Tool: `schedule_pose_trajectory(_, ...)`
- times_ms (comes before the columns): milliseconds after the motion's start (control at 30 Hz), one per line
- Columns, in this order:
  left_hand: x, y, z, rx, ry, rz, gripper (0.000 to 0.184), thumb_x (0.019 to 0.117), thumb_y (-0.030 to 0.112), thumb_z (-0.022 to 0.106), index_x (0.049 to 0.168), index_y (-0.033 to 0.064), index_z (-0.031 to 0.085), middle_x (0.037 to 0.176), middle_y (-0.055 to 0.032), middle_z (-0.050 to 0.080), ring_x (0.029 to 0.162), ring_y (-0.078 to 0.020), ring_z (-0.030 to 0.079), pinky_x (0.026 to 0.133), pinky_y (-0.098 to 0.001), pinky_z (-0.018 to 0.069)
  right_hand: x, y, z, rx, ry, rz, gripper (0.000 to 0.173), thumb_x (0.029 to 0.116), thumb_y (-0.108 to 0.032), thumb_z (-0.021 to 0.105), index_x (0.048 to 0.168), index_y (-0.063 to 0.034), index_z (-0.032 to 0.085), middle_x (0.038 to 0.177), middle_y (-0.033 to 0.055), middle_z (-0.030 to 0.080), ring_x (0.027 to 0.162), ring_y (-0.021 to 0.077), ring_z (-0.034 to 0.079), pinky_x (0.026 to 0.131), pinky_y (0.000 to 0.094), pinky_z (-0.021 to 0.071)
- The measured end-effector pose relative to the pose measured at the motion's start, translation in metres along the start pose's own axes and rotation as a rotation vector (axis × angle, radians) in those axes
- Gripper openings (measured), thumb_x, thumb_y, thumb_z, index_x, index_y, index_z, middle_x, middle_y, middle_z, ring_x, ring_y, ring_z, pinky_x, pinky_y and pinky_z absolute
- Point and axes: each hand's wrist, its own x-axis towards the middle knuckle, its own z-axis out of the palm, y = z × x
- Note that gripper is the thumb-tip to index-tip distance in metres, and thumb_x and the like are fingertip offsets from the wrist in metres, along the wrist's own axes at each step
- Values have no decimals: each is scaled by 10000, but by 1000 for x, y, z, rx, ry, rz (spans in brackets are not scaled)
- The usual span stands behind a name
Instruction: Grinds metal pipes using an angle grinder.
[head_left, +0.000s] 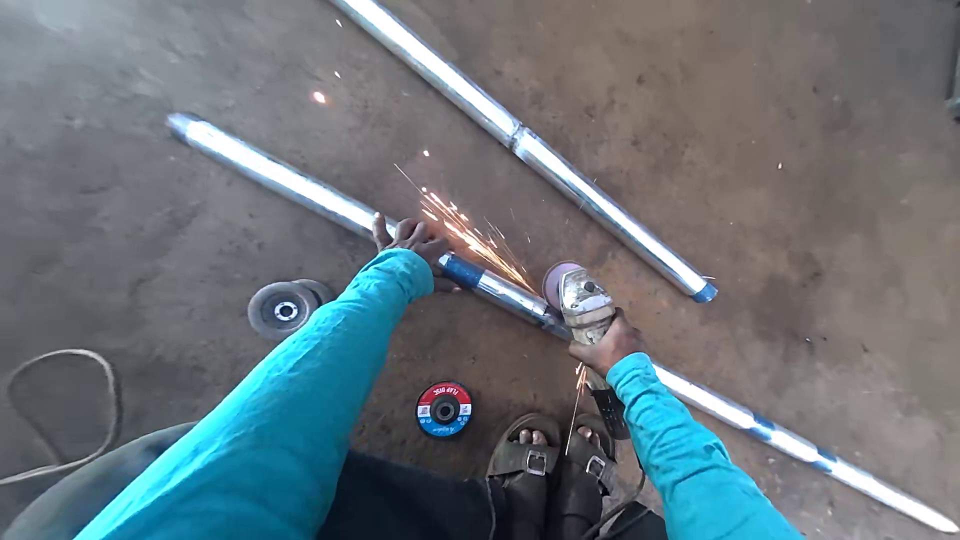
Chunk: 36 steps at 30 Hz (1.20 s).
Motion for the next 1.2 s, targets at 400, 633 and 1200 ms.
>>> schedule_pose_trajectory(400, 3, 5, -11, 4, -71, 3, 771, 726, 625, 862, 1383, 294, 629, 1484, -107, 548, 1506, -381, 331, 1187, -757, 52, 0, 4, -6, 3, -1, -5, 994, 681, -419, 938, 1464, -25, 468, 1172, 275, 697, 1109, 454, 685, 919, 651, 537)
schedule_pose_trajectory(633, 14, 2, -14, 1, -87, 20, 704, 735, 604, 868, 1341, 310, 660, 1435, -79, 585, 1459, -379, 394, 1180, -775, 49, -4, 1, -5, -44, 0, -10, 1029, 661, -460, 954, 1463, -28, 475, 1181, 260, 704, 1126, 444, 683, 940, 653, 527)
schedule_pose_trajectory(1200, 17, 5, -22, 28, -124, 8, 748, 712, 651, 859, 1352, 324, 653, 1439, -53, 579, 1439, -354, 413, 1202, -734, 43, -9, 3, -4, -76, -5, -7, 1052, 665, -453, 961, 1476, -16, 452, 1185, 260, 700, 1133, 439, 680, 949, 642, 527)
